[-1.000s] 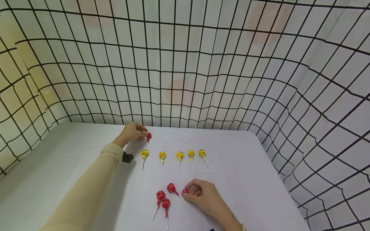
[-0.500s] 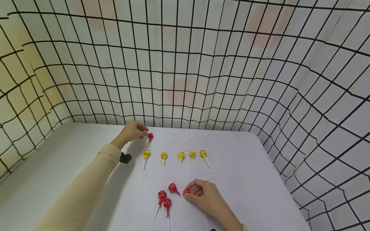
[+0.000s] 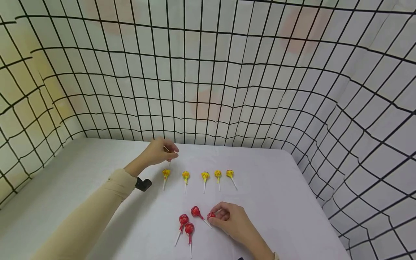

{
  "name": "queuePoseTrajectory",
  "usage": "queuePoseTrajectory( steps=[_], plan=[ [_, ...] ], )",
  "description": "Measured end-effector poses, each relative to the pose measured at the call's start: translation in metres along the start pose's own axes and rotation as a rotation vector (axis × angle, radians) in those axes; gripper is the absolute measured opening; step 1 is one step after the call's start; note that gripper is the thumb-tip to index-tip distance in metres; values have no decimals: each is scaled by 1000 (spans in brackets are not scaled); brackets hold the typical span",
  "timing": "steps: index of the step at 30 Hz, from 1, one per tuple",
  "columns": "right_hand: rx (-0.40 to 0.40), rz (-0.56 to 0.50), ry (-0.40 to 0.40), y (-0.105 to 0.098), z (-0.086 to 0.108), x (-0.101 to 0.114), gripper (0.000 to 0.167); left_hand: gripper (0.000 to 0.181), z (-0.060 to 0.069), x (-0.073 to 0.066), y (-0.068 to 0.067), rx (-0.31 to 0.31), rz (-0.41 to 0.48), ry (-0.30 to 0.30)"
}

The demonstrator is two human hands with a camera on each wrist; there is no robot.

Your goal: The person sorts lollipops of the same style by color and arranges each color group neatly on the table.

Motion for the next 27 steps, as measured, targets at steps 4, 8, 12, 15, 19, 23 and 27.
queuePoseTrajectory(
  steps=[4, 8, 12, 15, 19, 23, 27],
  plan=[
    [-2, -3, 10, 0, 0, -1, 24, 12, 12, -10, 15, 59, -5, 24],
    [-3, -6, 20, 0, -1, -2, 24, 12, 28, -20, 31, 114, 11, 52],
    [-3, 0, 24, 1, -1, -3, 23, 7, 48, -28, 48, 167, 37, 78],
    [-4, 3, 11, 1, -1, -2, 23, 5, 63, -33, 60, 206, 61, 93],
    [-7, -5, 6, 0, -1, -1, 23, 6, 83, -36, 76, 258, 99, 119],
    [-19, -5, 32, 0, -1, -2, 23, 8, 99, -37, 90, 287, 123, 108],
    [-25, 4, 42, 0, 0, -2, 23, 8, 111, -37, 103, 313, 135, 86]
  ],
)
Point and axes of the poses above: each hand's wrist, its own z-axis away from the middle knuckle, its own y-axis out of the palm, x = y × z, the point moved 10 cm from there along -z, towards the middle knuckle, and after that the axes turned 8 degrees about y, right-handed, at the moved point
